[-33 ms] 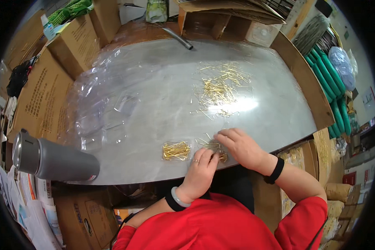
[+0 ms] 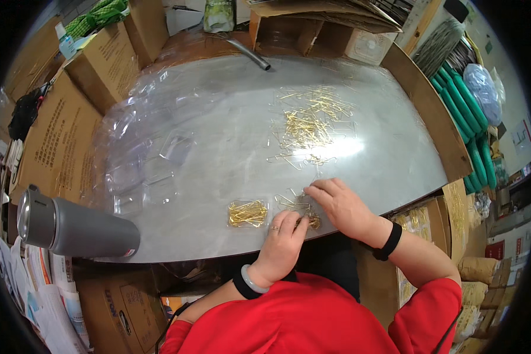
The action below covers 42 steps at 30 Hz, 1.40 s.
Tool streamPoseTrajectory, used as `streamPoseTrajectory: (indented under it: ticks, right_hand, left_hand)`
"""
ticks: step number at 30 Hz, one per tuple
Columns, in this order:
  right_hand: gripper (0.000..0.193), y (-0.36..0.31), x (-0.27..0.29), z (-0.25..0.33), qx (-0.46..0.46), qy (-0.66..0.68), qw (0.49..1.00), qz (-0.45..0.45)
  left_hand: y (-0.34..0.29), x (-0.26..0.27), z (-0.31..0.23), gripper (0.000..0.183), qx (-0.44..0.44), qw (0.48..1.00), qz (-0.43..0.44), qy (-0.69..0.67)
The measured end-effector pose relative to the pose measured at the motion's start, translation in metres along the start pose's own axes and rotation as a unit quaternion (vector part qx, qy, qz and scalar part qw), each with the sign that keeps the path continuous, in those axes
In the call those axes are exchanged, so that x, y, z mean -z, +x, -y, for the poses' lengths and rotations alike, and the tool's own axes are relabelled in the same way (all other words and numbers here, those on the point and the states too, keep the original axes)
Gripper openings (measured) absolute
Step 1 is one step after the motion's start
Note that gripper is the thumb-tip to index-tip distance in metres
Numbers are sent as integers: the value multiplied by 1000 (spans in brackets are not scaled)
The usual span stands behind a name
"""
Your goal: Counting small gold-colored metal pins and placing them into clear plastic trays, then packing the trays into a larger cardboard box.
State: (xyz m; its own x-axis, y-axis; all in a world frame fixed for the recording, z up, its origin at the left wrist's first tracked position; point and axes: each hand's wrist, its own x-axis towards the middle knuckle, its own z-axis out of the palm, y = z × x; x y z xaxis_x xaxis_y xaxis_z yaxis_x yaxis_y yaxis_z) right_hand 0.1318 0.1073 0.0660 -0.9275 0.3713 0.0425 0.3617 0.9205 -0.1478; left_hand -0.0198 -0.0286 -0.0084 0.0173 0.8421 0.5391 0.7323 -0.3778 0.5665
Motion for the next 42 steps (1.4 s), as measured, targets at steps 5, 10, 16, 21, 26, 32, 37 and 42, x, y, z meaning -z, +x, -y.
streamPoseTrajectory:
  ticks: [5, 10, 16, 21, 26, 32, 37, 42]
  right_hand:
    - [40, 5, -6, 3, -88, 10, 990, -107]
    - [36, 2, -7, 7, -21, -16, 999, -24]
    - [30, -27, -18, 8, -61, 57, 989, -119]
    - [30, -44, -29, 4, -196, 52, 956, -211]
    - [30, -30, -44, 2, -213, 57, 935, -279]
    - [20, -22, -50, -14, -173, 77, 931, -311]
    - [18, -28, -48, -10, -161, 93, 932, -310]
    - [19, -31, -49, -8, -114, 129, 941, -290]
  left_hand:
    - [-1, 0, 0, 42, -11, 1000, -8, -4]
    - [1, 1, -2, 40, -11, 1000, -16, 12]
    - [10, -2, -9, 55, 44, 987, 38, 148]
    - [12, -9, -6, 57, 63, 984, 62, 152]
    - [18, -8, -10, 51, 45, 990, 66, 119]
    - [21, -5, -13, 47, 46, 996, 64, 51]
    - [24, -9, -15, 51, 43, 995, 90, 16]
    - [32, -12, -20, 52, 42, 993, 77, 82]
